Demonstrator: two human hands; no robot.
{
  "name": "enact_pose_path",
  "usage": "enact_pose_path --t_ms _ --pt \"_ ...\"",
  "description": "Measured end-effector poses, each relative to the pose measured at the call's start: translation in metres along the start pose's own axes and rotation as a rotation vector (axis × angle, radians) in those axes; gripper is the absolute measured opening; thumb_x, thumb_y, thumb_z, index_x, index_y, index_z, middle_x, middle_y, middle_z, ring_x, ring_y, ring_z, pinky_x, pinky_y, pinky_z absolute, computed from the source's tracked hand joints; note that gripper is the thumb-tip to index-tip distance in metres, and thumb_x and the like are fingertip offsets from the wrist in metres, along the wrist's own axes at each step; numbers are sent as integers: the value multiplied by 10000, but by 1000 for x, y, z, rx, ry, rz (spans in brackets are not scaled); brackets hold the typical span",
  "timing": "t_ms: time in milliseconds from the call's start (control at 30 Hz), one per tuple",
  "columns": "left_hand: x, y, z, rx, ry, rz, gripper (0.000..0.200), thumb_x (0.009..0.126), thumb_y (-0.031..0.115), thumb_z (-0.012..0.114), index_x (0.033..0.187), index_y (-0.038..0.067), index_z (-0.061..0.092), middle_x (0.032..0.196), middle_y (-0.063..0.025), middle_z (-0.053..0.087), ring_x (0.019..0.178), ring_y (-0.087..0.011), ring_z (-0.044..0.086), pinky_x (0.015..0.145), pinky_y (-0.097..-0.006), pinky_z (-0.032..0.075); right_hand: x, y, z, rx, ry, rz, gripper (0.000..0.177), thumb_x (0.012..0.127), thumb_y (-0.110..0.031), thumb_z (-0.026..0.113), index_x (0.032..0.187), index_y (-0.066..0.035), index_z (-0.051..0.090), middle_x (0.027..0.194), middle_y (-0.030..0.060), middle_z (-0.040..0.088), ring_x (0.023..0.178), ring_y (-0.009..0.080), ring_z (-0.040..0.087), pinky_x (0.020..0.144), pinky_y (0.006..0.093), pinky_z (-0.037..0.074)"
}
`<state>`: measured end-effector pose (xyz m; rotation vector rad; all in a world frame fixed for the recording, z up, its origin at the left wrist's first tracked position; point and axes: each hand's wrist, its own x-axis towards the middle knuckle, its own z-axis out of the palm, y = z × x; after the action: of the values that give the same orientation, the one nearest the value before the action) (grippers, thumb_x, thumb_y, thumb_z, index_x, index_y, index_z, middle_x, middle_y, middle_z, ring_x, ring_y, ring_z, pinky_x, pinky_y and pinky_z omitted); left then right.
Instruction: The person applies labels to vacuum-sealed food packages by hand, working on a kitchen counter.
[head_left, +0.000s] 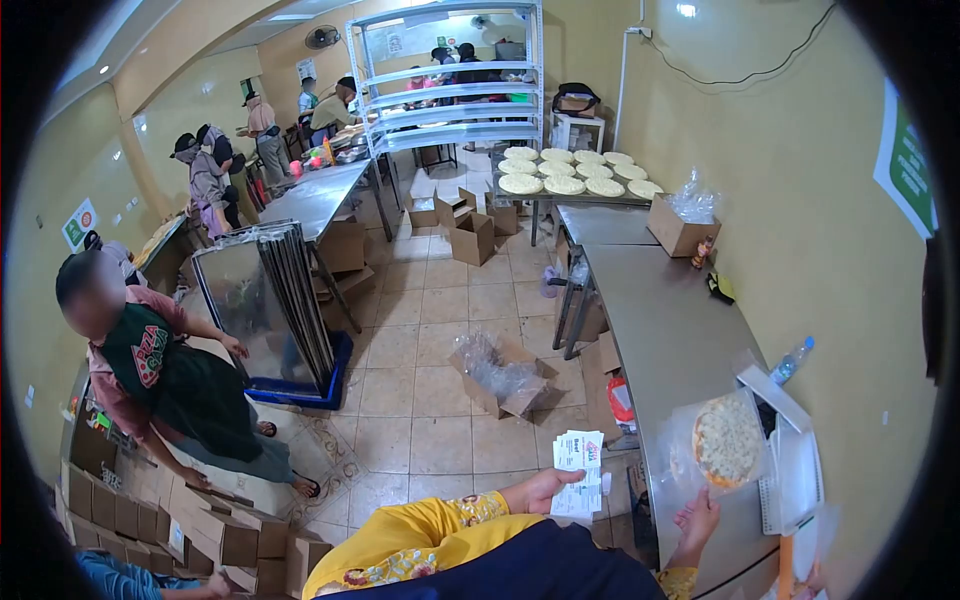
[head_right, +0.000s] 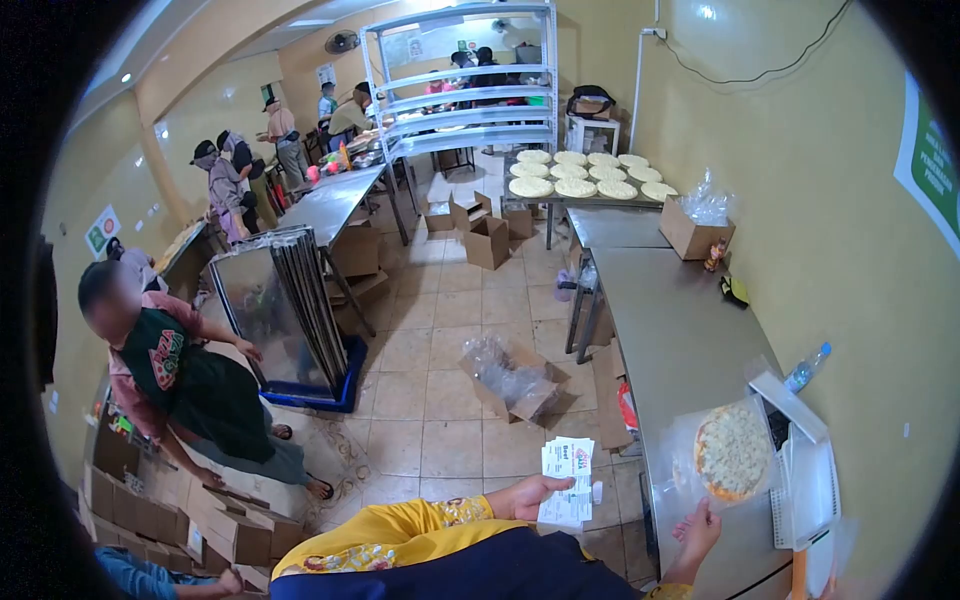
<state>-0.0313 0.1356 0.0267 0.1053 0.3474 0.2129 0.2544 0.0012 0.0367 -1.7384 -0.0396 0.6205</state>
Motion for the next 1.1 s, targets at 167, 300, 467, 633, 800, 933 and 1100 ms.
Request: enact_pose_path --t_ms 167,300,467,633,800,933,1100 --pt "-4 5 5 -1 40 32 378 916 199 449 1281 103 422 1239 -99 517 1093 -325 525 918 -514 402 22 12 -2 332 13 -1 292 836 -296 623 874 -50 471 668 59 504 501 144 488 414 257 424" --pt "0 5 4 6 -23 49 382 913 200 454 1281 103 423 1252 -89 507 1109 -324 513 929 -514 392 25 17 -9 395 -113 124 247 836 -286 622 860 -82 484 672 48 513 520 148 498 439 259 422" --pt "8 -10 8 38 -69 56 388 910 206 457 1283 105 422 1262 -83 499 1122 -321 503 938 -514 383 36 11 -34 487 -173 95 188 857 -246 563 882 -74 491 764 57 535 660 187 544 560 304 468" --pt "4 -32 30 -22 -111 17 436 883 198 506 1291 83 406 1275 -119 479 1150 -344 476 973 -525 350 51 29 -93 814 -142 5 217 855 -208 528 978 -30 506 961 92 539 956 283 516 851 426 437" --pt "17 -57 33 65 -70 -16 475 864 204 527 1295 58 391 1284 -132 464 1170 -354 452 1000 -529 320 28 102 -164 952 -180 -109 58 818 -106 517 844 -53 522 774 44 530 810 222 544 818 441 455" --pt "34 -83 47 131 -5 -15 433 887 196 486 1285 47 400 1296 -131 455 1179 -333 450 1008 -512 320 2 128 -192 883 45 12 66 781 -104 529 733 -68 501 638 42 495 610 183 524 606 375 496" --pt "44 -115 55 219 22 -73 428 881 192 503 1272 47 407 1272 -141 473 1164 -336 462 1007 -489 335 -19 146 -214 501 198 89 118 758 -85 571 763 -18 475 701 91 525 570 225 547 492 345 474"
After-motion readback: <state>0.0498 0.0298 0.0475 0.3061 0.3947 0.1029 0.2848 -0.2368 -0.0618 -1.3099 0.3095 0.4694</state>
